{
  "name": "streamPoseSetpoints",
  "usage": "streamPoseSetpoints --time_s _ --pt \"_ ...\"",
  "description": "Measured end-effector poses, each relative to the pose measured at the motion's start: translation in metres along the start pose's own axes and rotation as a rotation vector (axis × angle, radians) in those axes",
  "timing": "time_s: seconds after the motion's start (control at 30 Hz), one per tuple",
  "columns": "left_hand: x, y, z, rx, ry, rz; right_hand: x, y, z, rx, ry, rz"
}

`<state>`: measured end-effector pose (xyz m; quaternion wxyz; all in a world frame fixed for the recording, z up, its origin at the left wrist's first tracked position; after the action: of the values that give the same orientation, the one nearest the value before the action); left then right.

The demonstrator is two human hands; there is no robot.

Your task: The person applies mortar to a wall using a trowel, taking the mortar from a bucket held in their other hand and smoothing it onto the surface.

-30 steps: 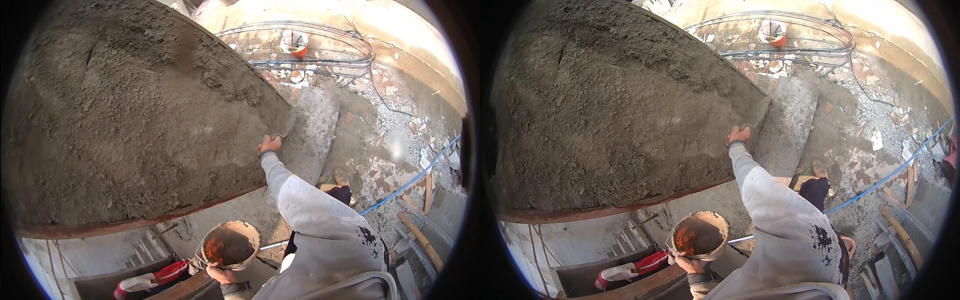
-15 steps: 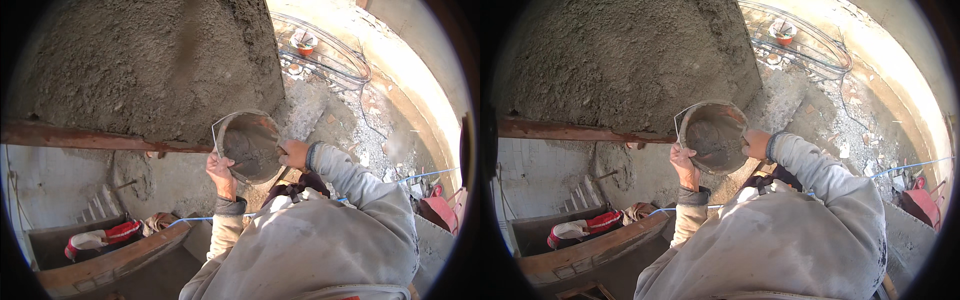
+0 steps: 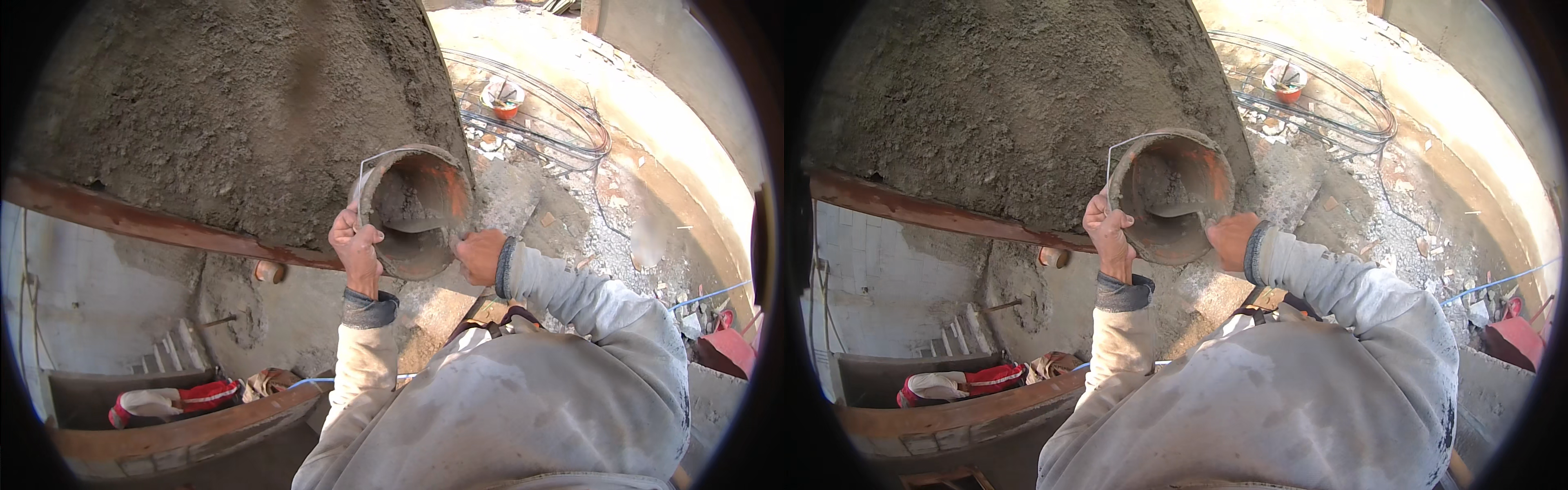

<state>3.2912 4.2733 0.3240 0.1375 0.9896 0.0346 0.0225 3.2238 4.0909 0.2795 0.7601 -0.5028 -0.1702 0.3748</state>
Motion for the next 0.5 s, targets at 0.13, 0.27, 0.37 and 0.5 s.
streamPoseSetpoints --time_s 0.13,0.27,0.37,0.5 --pt "-0.001 0.021 -0.011 0.017 0.028 0.067 0.002 -0.015 -0.018 -0.090 0.116 -0.428" --pt "-0.004 0.021 -0.024 0.219 0.163 0.028 -0.002 -0.006 -0.006 -0.032 0.029 -0.258" --pt "-0.023 0.050 -0.033 0.404 0.278 0.141 -0.015 -0.039 -0.034 0.186 0.195 -0.379" --pt "-0.037 0.062 -0.039 0.413 0.289 0.262 -0.020 0.009 -0.044 1.102 0.152 -0.169"
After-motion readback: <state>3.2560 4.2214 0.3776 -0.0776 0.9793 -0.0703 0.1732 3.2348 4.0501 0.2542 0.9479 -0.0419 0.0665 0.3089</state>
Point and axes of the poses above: each hand's wrist, its own x-axis towards the middle knuckle, its own y-axis out of the palm, z = x × y, the point moved 7 cm from there along x, towards the middle knuckle, and after that the axes turned 11 degrees about -y, right-handed, at the moved point
